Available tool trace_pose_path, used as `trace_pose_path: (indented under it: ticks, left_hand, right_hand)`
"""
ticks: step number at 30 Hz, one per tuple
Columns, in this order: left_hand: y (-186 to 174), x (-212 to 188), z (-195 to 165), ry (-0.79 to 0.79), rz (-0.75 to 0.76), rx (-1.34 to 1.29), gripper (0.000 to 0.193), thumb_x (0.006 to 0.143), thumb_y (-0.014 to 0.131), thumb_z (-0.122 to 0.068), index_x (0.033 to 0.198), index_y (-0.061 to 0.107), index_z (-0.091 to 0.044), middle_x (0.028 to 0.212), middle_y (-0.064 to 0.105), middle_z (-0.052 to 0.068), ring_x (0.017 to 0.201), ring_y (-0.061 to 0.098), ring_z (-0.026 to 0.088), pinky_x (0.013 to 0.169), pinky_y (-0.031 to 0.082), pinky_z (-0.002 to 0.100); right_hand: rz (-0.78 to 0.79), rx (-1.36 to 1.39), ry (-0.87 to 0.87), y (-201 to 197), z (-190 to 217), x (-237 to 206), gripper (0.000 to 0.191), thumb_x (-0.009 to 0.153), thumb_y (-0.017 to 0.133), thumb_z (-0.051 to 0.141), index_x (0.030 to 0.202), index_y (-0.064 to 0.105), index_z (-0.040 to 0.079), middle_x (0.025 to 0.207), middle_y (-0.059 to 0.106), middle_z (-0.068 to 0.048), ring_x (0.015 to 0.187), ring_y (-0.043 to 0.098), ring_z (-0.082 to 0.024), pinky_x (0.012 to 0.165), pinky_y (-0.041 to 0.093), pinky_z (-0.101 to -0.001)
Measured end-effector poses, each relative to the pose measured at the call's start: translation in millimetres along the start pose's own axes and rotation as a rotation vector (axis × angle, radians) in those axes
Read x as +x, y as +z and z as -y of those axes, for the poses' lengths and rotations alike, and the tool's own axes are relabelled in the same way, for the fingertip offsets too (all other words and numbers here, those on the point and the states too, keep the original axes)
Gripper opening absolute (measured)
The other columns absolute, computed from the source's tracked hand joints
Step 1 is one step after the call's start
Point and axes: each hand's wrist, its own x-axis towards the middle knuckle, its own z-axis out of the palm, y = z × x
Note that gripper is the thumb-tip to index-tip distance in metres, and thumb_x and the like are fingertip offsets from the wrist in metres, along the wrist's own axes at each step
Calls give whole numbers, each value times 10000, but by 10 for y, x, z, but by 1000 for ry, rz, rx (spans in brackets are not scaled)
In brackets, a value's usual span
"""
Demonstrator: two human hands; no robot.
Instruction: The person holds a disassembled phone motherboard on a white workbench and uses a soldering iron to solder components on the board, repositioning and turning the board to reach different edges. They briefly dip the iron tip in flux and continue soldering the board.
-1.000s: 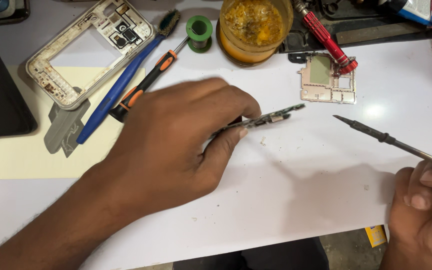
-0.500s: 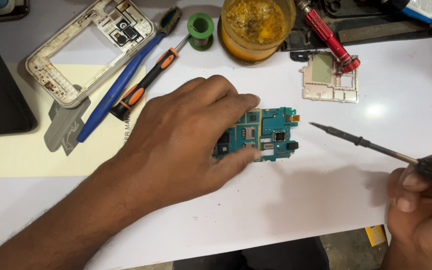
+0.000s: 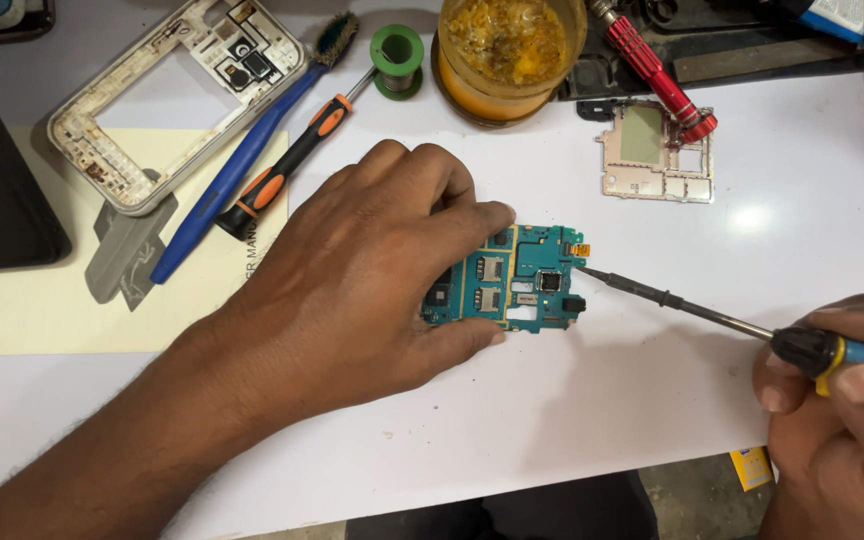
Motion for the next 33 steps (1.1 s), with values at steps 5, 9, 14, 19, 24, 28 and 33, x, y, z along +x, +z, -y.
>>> trace_pose_path:
  ticks: [5, 9, 14, 19, 24, 28, 33]
  left_hand:
    - [1, -12, 12, -4, 9, -9, 649, 731, 897, -369, 1254, 706, -36, 1067, 582, 82, 992, 539, 236, 831, 458, 400]
    - [12, -17, 10, 11, 7, 26, 670, 725, 897, -381, 1259, 705, -25, 1066, 585, 78, 1029, 530, 240, 869, 423, 413]
    - [31, -16, 13, 57, -35, 66, 737, 708, 897, -390, 1284, 689, 20, 1083, 601, 86, 1070, 531, 248, 891, 398, 427]
    - [34, -3, 17, 47, -10, 46, 659, 734, 897, -435, 1208, 729, -10, 1086, 602, 78, 1065, 528, 235, 881, 399, 416]
    - [29, -5, 19, 42, -2, 45, 614, 733, 891, -417, 1182, 744, -26, 1052, 589, 72, 1020, 523, 231, 840, 399, 411]
    - [32, -7, 17, 51, -10, 33, 596, 745, 885, -414, 1184, 744, -37, 1047, 578, 66, 1009, 517, 226, 834, 393, 409]
    - [6, 8, -3, 36, 5, 36, 565, 733, 887, -391, 1155, 750, -40, 1010, 577, 62, 969, 521, 223, 813, 398, 407]
  right_hand:
    - [33, -36, -12, 13, 31, 40, 213, 1117, 604, 156, 1117, 554, -51, 865, 616, -189, 660, 555, -210, 644, 487, -332]
    - [53, -40, -10, 37, 57, 88, 202, 1068, 612, 139, 1113, 558, -50, 849, 649, -196, 650, 591, -221, 636, 498, -333]
    - [53, -23, -1, 80, 97, 104, 189, 1065, 623, 109, 1112, 561, -63, 846, 649, -207, 641, 588, -230, 638, 498, -342]
    - [50, -66, 10, 101, 120, 118, 192, 1054, 619, 107, 1103, 555, -68, 810, 642, -210, 630, 579, -228, 641, 507, -345]
    - [75, -47, -1, 101, 120, 107, 198, 1084, 631, 112, 1109, 554, -69, 838, 642, -212, 664, 586, -228, 636, 532, -330]
    - [72, -44, 12, 71, 90, 106, 193, 1078, 633, 122, 1110, 566, -56, 832, 649, -198, 659, 590, -226, 657, 508, -340]
    - [61, -34, 15, 20, 38, 94, 195, 1092, 638, 120, 1115, 562, -57, 845, 650, -194, 667, 589, -230, 639, 475, -336]
